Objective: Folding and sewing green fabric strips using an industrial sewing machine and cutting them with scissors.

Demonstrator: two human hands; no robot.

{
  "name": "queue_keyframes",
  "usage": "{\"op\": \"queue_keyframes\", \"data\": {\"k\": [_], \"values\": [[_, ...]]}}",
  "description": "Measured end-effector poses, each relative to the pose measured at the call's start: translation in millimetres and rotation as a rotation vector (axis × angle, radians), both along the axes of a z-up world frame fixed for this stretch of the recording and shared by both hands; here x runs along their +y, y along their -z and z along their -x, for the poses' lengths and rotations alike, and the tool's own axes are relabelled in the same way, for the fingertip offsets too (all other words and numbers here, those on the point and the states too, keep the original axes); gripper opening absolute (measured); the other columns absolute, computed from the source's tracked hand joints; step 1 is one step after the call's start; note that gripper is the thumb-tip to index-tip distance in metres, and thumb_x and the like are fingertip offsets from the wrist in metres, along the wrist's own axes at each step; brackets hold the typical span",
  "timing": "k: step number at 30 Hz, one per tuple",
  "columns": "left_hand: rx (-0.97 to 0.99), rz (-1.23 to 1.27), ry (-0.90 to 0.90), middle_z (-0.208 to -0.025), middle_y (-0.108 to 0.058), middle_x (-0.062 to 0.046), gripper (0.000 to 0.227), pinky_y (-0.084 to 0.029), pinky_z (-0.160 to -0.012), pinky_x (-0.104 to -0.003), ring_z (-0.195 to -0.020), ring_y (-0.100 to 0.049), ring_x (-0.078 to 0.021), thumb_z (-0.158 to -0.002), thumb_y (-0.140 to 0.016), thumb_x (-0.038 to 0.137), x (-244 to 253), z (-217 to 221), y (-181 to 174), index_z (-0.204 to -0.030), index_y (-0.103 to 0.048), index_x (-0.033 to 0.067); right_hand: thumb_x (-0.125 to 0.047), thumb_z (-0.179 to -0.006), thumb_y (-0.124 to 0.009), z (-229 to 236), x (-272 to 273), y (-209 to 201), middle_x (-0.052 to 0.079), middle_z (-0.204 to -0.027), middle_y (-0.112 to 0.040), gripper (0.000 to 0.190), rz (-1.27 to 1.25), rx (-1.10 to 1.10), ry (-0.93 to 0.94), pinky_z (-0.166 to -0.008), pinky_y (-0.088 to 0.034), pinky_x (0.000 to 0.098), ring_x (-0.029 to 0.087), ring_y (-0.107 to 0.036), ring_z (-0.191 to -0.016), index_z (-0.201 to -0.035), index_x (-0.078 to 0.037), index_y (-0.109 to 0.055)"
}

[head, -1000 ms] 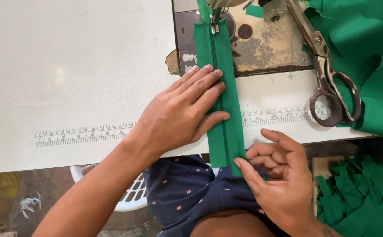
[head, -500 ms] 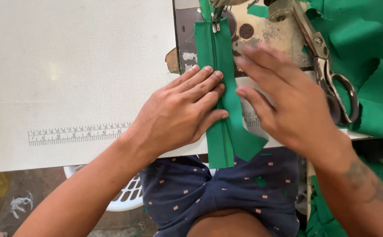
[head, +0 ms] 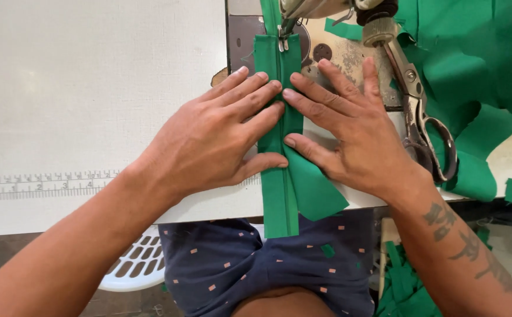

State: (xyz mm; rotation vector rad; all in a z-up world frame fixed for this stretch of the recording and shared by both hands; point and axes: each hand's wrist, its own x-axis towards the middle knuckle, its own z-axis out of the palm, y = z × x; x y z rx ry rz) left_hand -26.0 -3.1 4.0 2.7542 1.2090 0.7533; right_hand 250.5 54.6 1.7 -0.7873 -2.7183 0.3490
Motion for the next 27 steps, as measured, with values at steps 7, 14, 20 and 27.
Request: {"op": "queue_keyframes", "data": {"k": [7, 14, 20, 27], "values": [[0.029, -0.074, 0.012, -0.147, -0.069, -0.023, 0.068, -0.045, -0.124, -0.058, -0.141, -0.064, -0.0407, -0.109, -0.068, 0.062, 2, 6, -2, -0.138, -0.066, 0.0003, -0.04, -0.108, -0.082, 3, 1, -3, 0.0, -0.175, -0.047, 0.067, -0.003, 0.012, 0.022, -0.136, -0.001, 0.0802, 0.035, -0.033, -0.17, -0.166, -0.023, -0.053], [0.109, -0.106, 0.006, -0.149, -0.07, -0.024, 0.064, -0.041, -0.126, -0.058, -0.141, -0.066, -0.0393, -0.11, -0.058, 0.069, 2, 9, -4, -0.14, -0.068, 0.013, -0.039, -0.107, -0.089, 1, -2, -5, -0.001, -0.173, -0.05, 0.063, -0.059, 0.012, 0.012, -0.136, 0.0, 0.0786, 0.032, -0.038, -0.169, -0.161, -0.026, -0.06], [0.065, -0.103, 0.012, -0.148, -0.073, -0.022, 0.065, -0.038, -0.128, -0.06, -0.141, -0.067, -0.0395, -0.108, -0.06, 0.071, 15, 16, 0, -0.14, -0.072, 0.0162, -0.04, -0.106, -0.088, 7, 4, -10, -0.004, -0.173, -0.049, 0.062, 0.035, 0.011, 0.06, -0.138, 0.001, 0.0846, 0.04, -0.036, -0.172, -0.16, -0.031, -0.059], [0.072, -0.126, 0.009, -0.147, -0.072, -0.023, 0.065, -0.036, -0.129, -0.062, -0.142, -0.067, -0.0389, -0.108, -0.063, 0.071, 25, 20, 0, -0.138, -0.072, 0.013, -0.036, -0.108, -0.084, 13, 12, -9, -0.002, -0.174, -0.048, 0.059, 0.077, 0.008, 0.081, -0.136, 0.006, 0.0859, 0.043, -0.032, -0.172, -0.161, -0.03, -0.058]]}}
